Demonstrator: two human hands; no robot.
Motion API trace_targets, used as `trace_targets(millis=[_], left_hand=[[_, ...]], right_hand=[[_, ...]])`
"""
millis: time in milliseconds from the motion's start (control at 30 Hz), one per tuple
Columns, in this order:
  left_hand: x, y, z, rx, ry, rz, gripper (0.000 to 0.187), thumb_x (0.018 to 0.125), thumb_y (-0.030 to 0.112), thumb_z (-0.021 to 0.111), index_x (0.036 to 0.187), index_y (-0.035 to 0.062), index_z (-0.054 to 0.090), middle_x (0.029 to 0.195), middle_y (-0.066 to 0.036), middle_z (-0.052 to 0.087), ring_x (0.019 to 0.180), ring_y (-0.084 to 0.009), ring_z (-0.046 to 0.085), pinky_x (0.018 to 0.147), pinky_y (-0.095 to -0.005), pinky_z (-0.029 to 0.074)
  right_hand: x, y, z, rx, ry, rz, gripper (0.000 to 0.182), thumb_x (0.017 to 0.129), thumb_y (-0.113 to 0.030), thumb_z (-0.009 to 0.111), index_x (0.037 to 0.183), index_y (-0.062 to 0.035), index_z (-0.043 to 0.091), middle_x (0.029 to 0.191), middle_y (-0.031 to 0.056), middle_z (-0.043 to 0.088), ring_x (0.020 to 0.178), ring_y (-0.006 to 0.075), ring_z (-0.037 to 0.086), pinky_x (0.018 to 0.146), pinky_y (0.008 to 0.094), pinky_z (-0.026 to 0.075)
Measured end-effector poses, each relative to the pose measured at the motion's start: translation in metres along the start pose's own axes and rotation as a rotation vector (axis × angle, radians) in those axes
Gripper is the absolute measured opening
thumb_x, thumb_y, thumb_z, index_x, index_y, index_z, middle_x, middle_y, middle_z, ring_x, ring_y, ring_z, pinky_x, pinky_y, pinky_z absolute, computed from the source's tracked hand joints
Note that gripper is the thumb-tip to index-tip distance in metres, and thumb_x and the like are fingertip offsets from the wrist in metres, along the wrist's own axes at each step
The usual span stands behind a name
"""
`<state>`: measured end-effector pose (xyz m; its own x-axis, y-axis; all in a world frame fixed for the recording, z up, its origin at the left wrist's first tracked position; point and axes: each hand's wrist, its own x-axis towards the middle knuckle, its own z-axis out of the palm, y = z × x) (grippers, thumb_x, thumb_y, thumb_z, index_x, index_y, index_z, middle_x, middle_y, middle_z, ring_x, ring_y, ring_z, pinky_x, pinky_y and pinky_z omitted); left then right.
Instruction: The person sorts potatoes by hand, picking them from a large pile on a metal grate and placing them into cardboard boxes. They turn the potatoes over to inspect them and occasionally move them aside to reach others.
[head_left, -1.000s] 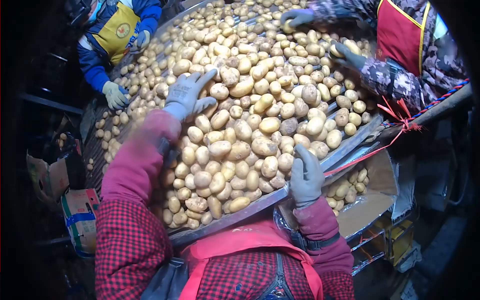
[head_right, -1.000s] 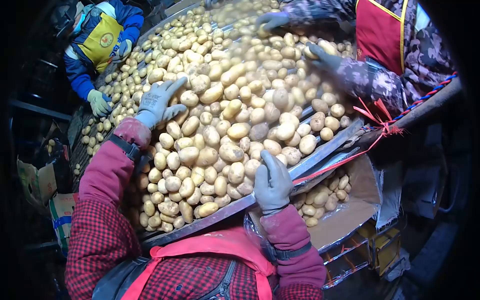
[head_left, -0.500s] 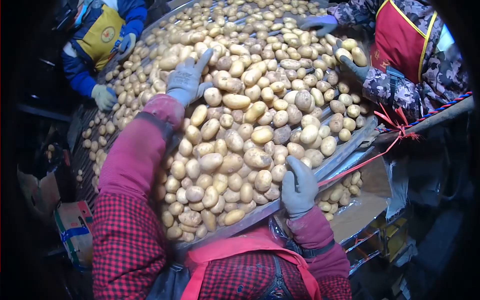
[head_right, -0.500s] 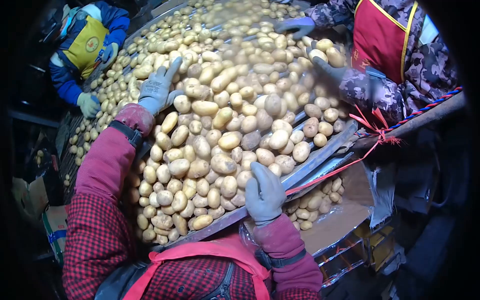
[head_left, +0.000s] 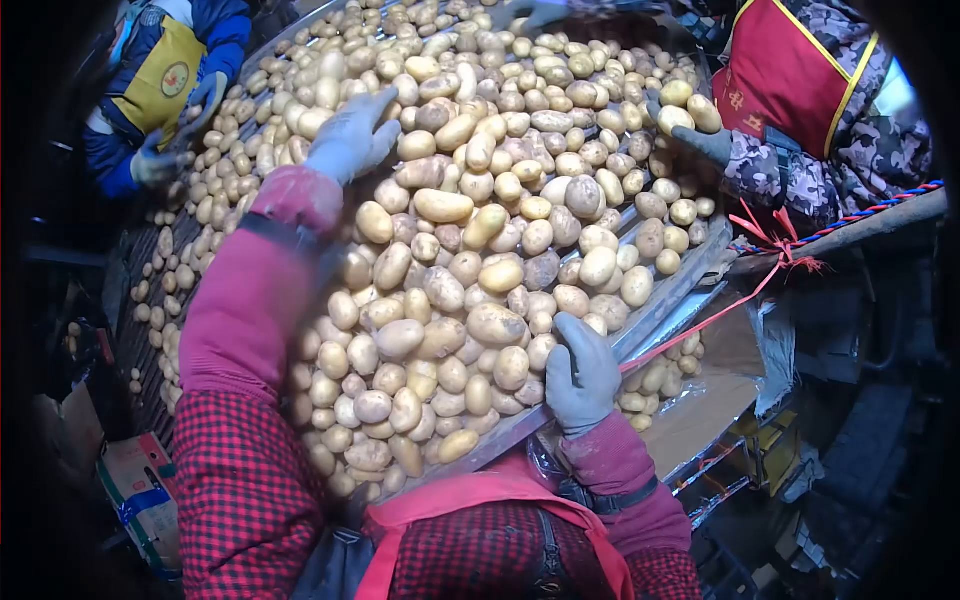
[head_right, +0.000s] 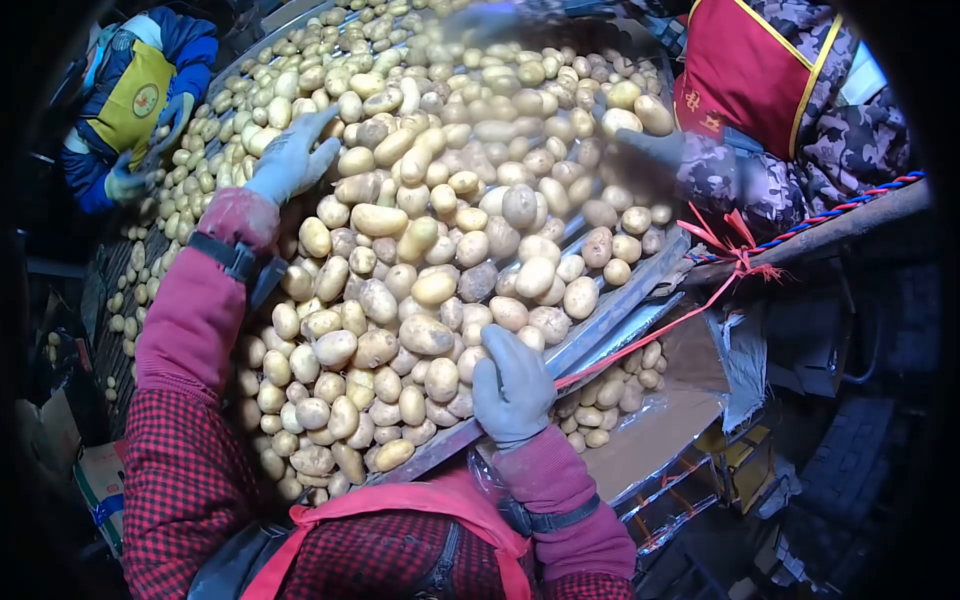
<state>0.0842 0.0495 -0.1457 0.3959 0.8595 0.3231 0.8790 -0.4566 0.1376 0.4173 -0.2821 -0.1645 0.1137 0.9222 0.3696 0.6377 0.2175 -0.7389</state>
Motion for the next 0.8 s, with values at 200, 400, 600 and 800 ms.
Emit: trace_targets(millis=[200,400,600,800], left_hand=[[-0.032,0.072,-0.051,-0.024,-0.354,0.018,0.053,0.098,0.048,0.063,0.142,0.0188,0.063,0.110,-0.018,0.074,0.101,-0.0366,0.071,0.089,-0.0483,0.055],[-0.025,0.066,-0.022,-0.163,-0.478,0.021,0.061,0.094,0.055,0.066,0.140,0.0161,0.062,0.110,-0.020,0.074,0.104,-0.0408,0.070,0.090,-0.0497,0.054],[-0.061,0.101,-0.057,-0.246,-0.519,-0.052,0.061,0.087,0.057,0.072,0.130,0.0143,0.067,0.105,-0.018,0.074,0.100,-0.0409,0.071,0.089,-0.0479,0.055],[-0.125,0.151,-0.066,-0.055,-0.232,0.259,0.045,0.090,0.044,0.070,0.124,0.0151,0.065,0.094,-0.014,0.068,0.102,-0.0344,0.063,0.113,-0.0552,0.032]], right_hand=[[-0.002,0.001,0.001,-0.004,0.014,-0.036,0.033,0.094,-0.011,0.068,0.125,-0.0008,0.071,0.120,0.0201,0.073,0.109,0.0384,0.070,0.097,0.0454,0.055],[-0.001,0.000,0.000,-0.009,0.017,-0.039,0.033,0.094,-0.011,0.068,0.127,-0.0026,0.070,0.120,0.0189,0.073,0.108,0.0379,0.070,0.095,0.0455,0.056],[0.000,0.000,0.000,0.008,0.051,-0.058,0.031,0.096,-0.013,0.067,0.126,-0.0041,0.071,0.119,0.0180,0.073,0.108,0.0372,0.070,0.095,0.0450,0.056],[-0.002,-0.007,0.001,0.454,0.037,0.313,0.033,0.103,-0.016,0.063,0.133,-0.0013,0.067,0.122,0.0153,0.072,0.107,0.0291,0.072,0.094,0.0387,0.057]])
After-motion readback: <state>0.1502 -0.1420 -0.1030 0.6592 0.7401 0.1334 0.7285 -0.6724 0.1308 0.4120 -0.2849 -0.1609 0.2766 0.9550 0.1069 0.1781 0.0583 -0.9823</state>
